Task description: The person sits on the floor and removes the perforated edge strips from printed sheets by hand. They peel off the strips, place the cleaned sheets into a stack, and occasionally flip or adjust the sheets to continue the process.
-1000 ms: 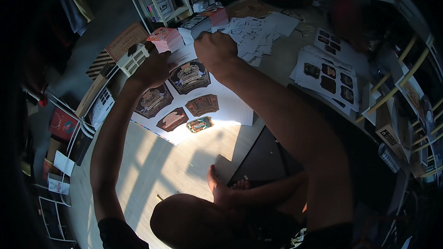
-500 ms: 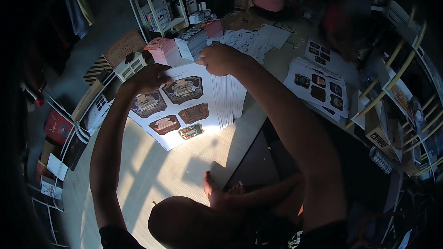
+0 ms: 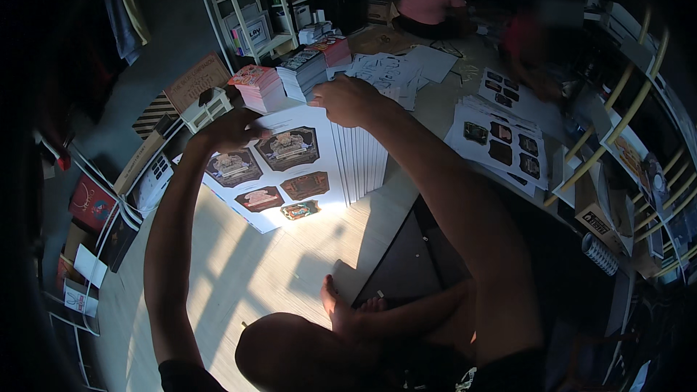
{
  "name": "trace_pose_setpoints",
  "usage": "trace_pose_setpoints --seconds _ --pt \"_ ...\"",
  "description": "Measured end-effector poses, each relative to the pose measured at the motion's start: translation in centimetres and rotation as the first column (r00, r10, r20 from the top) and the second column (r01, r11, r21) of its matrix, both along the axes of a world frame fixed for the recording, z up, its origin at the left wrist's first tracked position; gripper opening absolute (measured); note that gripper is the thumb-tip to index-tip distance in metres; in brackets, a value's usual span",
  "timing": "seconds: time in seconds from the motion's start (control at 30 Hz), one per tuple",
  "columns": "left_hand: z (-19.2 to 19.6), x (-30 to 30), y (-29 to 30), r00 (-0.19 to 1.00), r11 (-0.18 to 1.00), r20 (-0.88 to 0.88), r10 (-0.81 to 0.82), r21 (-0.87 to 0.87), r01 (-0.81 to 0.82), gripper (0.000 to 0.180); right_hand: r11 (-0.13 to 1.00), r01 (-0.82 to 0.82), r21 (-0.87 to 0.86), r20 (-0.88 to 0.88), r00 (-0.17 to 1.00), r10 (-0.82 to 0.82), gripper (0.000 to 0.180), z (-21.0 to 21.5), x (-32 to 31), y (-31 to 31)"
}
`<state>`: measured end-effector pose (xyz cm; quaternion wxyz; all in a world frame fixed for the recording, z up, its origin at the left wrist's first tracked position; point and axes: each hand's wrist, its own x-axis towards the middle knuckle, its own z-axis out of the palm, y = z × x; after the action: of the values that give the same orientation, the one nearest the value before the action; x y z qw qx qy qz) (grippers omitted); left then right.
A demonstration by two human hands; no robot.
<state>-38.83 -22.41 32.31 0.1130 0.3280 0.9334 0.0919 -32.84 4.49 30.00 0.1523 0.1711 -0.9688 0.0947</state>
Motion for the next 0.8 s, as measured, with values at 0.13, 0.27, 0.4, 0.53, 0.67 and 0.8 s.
trace_pose_setpoints --seconds 0.13,0.27,0.4,0.53,0.67,0.8 --pt "-0.4 -1.6 0.9 0.996 0.987 -0.084 0.042 -0.152 -0.054 0.062 0.989 0.107 0.105 -0.115 0.989 -0.095 0.015 -1.0 0.2 -0.9" --pt "-2.6 -1.4 1.5 0.987 0.983 -0.149 0.057 -0.164 -0.081 0.066 0.915 0.318 0.248 -0.189 0.942 -0.276 0.016 -2.6 0.0 -3.9" --pt "-0.4 -1.2 -0.2 0.999 0.992 -0.020 0.025 -0.124 -0.027 0.057 0.994 -0.053 0.094 -0.138 0.988 0.066 0.016 -1.9 -1.7 -0.1" --pt "-1.1 -3.1 -1.3 0.990 0.994 -0.142 0.003 -0.107 -0.018 0.058 0.989 0.085 0.122 -0.157 0.985 -0.065 0.017 -1.1 -1.3 -1.7" --pt "-0.9 -0.2 2.1 0.978 0.964 -0.191 0.086 -0.232 -0.130 0.061 0.926 0.328 0.187 -0.135 0.942 -0.306 0.019 -2.8 -2.1 -4.9" --pt "-1.4 -4.3 -1.7 0.985 0.990 -0.171 -0.015 -0.142 -0.009 0.065 0.999 0.027 0.026 -0.005 1.000 -0.027 0.020 -0.8 -3.5 -1.4"
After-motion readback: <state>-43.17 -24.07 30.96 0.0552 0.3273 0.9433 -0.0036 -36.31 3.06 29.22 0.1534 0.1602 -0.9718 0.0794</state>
